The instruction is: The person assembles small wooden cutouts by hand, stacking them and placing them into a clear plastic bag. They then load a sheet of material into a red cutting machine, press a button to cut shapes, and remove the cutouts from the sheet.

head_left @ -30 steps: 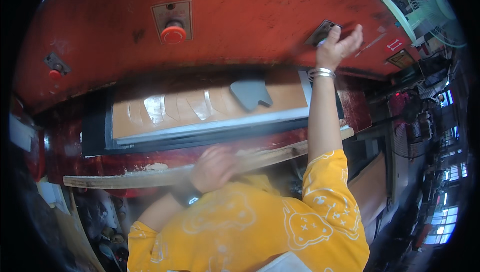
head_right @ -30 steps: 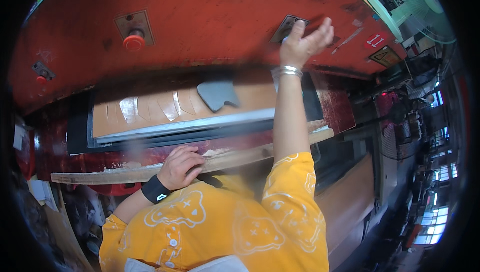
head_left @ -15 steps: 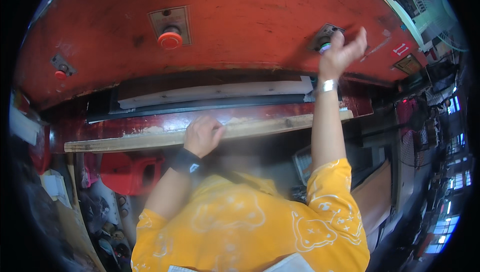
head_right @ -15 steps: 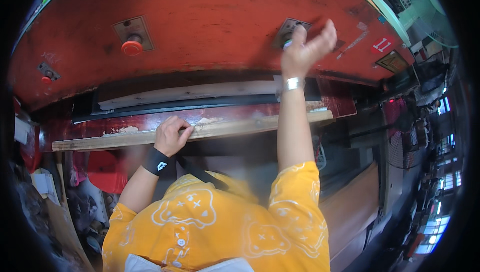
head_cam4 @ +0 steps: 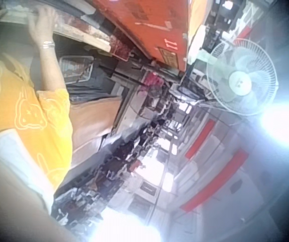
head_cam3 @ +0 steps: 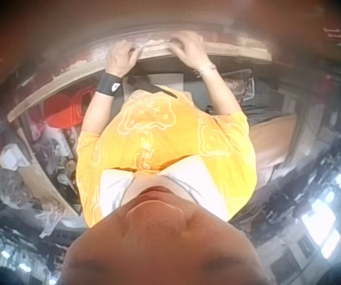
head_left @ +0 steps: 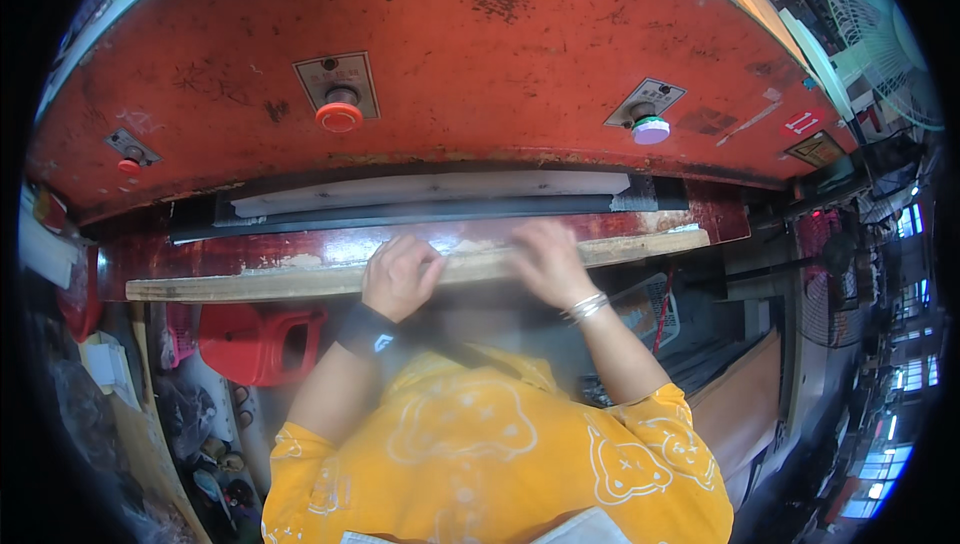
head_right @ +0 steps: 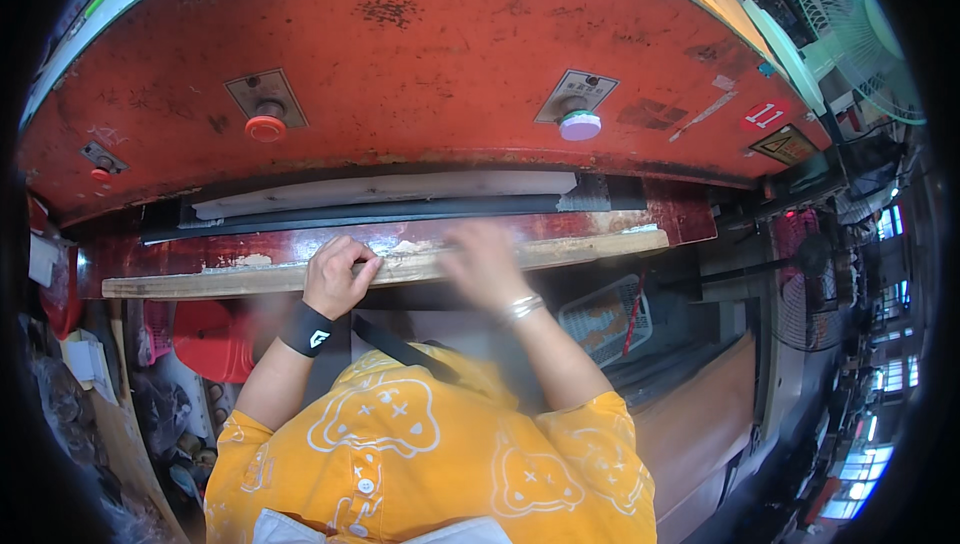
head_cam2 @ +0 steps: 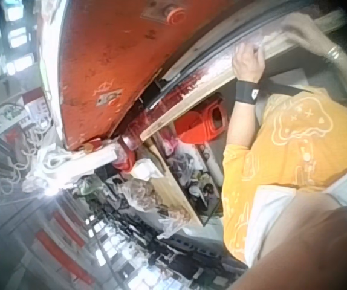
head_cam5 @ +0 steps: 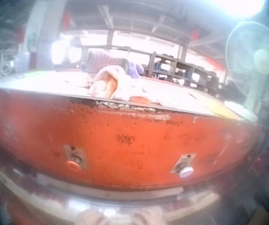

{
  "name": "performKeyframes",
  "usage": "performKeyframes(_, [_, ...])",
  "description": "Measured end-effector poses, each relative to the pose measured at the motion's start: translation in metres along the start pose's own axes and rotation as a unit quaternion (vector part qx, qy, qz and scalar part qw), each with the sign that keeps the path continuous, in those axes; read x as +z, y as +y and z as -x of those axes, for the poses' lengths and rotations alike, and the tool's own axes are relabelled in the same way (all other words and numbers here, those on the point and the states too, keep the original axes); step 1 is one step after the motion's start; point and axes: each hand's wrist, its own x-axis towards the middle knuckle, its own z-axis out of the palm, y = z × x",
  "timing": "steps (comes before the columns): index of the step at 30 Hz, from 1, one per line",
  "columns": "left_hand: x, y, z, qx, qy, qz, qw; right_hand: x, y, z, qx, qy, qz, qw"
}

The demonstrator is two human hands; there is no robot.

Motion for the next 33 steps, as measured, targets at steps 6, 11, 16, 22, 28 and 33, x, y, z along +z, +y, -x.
performKeyframes(6, [-0.001,-0.004,0.001,0.016,0.006,-0.019,1.000,0.018,-0.021,0.012,0.000,-0.019,0.034,0.999])
performKeyframes(11, [0.000,-0.009,0.004,0.019,-0.005,-0.024,1.000,0.020,-0.029,0.015,0.018,-0.049,0.051,0.997])
performKeyframes(16, [0.004,-0.013,0.012,0.032,0.005,-0.028,0.999,0.023,-0.041,0.018,0.036,-0.032,0.075,0.996])
performKeyframes(22, [0.005,-0.003,0.059,-0.008,-0.062,0.014,0.998,-0.005,-0.046,0.015,0.126,-0.225,-0.089,0.962])
performKeyframes(28, [-0.021,0.031,0.071,-0.034,-0.248,0.073,0.965,0.023,-0.063,-0.002,0.062,0.126,0.017,0.990])
performKeyframes(33, [0.006,0.048,0.045,0.018,0.079,0.247,0.966,0.052,-0.080,0.039,0.089,0.087,0.087,0.988])
